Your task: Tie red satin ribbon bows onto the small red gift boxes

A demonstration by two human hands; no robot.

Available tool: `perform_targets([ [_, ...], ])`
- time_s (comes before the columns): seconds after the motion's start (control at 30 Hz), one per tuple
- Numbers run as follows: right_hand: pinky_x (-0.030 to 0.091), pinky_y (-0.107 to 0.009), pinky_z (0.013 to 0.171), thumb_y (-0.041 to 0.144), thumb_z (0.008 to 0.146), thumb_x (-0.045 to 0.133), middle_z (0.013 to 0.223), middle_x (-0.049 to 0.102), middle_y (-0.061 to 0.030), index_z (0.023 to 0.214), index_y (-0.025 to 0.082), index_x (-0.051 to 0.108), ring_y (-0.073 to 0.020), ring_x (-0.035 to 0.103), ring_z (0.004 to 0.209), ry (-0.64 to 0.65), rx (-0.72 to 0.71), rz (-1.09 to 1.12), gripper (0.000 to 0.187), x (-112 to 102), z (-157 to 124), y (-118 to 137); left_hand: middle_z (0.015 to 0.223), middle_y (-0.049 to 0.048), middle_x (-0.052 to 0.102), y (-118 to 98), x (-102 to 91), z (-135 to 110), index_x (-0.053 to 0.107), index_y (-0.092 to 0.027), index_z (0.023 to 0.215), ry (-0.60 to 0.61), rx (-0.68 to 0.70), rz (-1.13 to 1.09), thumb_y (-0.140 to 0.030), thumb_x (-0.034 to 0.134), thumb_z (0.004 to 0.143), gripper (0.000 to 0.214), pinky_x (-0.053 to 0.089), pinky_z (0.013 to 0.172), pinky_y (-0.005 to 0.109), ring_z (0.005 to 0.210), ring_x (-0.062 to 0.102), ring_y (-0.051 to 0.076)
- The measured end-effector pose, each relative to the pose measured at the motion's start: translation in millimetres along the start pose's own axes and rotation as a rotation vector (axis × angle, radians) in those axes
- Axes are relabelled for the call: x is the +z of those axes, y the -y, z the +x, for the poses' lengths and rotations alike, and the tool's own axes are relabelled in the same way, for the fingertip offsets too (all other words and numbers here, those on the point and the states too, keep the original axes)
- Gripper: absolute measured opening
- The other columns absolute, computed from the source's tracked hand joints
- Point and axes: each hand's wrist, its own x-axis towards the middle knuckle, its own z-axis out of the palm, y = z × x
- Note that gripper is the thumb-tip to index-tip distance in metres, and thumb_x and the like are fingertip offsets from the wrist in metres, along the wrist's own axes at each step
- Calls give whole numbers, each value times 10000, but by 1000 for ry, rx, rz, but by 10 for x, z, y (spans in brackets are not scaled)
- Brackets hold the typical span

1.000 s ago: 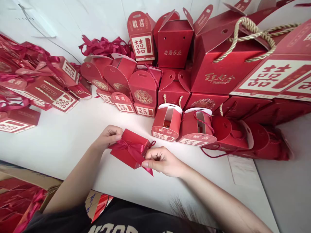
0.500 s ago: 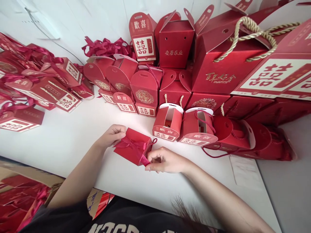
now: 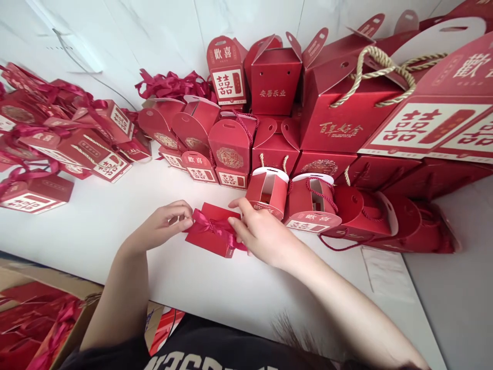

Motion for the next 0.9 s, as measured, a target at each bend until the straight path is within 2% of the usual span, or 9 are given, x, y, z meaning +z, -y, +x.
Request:
perform_targets([
  [0.1, 415, -227, 448, 439, 981, 444, 616, 631, 49, 973, 239, 454, -108, 535, 421, 22, -5, 163, 200, 155, 133, -146, 698, -10, 536, -170, 98, -160, 502, -162, 618, -95, -81, -36, -424, 566, 897, 388, 386, 591, 225, 605, 474, 91],
  [0.2, 382, -202, 397, 457, 953, 508, 584, 624, 45, 882, 222, 474, -99, 503, 415, 127, -24, 328, 248, 202, 179, -243, 515, -46, 513, -373, 275, -339, 519, -175, 635, -175, -341, -153, -485, 553, 895, 407, 385, 477, 208, 439, 482, 77],
  [0.3, 372, -188, 408, 450, 929, 566, 567, 619, 33, 846, 193, 546, -92, 505, 450, 220, -57, 390, 270, 171, 174, -249, 526, -33, 606, -513, 466, -450, 524, -182, 650, -215, -469, -342, -523, 565, 876, 411, 480, 473, 218, 444, 593, 115],
  [0.37, 365, -186, 449, 429, 925, 588, 563, 610, 27, 780, 175, 569, -82, 508, 486, 212, -106, 371, 292, 141, 156, -226, 583, -13, 664, -519, 549, -466, 544, -182, 666, -285, -465, -397, -509, 582, 871, 388, 530, 526, 227, 528, 657, 139],
  [0.47, 360, -195, 487, 430, 936, 577, 535, 581, 33, 741, 165, 572, -72, 484, 492, 198, -150, 353, 328, 113, 121, -194, 656, 13, 712, -397, 569, -432, 595, -176, 684, -374, -398, -358, -467, 621, 860, 341, 562, 644, 239, 661, 695, 154],
  [0.63, 331, -183, 392, 496, 935, 541, 497, 570, 44, 792, 163, 581, -60, 427, 385, 193, -63, 456, 365, 124, 131, -223, 649, 20, 708, -144, 486, -333, 585, -168, 658, -267, -329, -494, -451, 673, 825, 341, 571, 647, 252, 665, 693, 160],
  [0.77, 287, -171, 341, 509, 928, 539, 429, 562, 48, 767, 162, 574, -52, 387, 315, 199, 30, 528, 385, 107, 178, -287, 648, 28, 709, -89, 476, -275, 582, -165, 652, -235, -302, -571, -438, 696, 809, 335, 576, 634, 258, 648, 692, 161],
  [0.9, 270, -156, 330, 466, 940, 528, 361, 501, 71, 762, 161, 588, -46, 361, 292, 210, 105, 487, 359, 53, 183, -287, 661, 34, 716, -74, 479, -254, 601, -160, 663, -213, -287, -601, -423, 705, 808, 317, 574, 638, 250, 655, 694, 157],
])
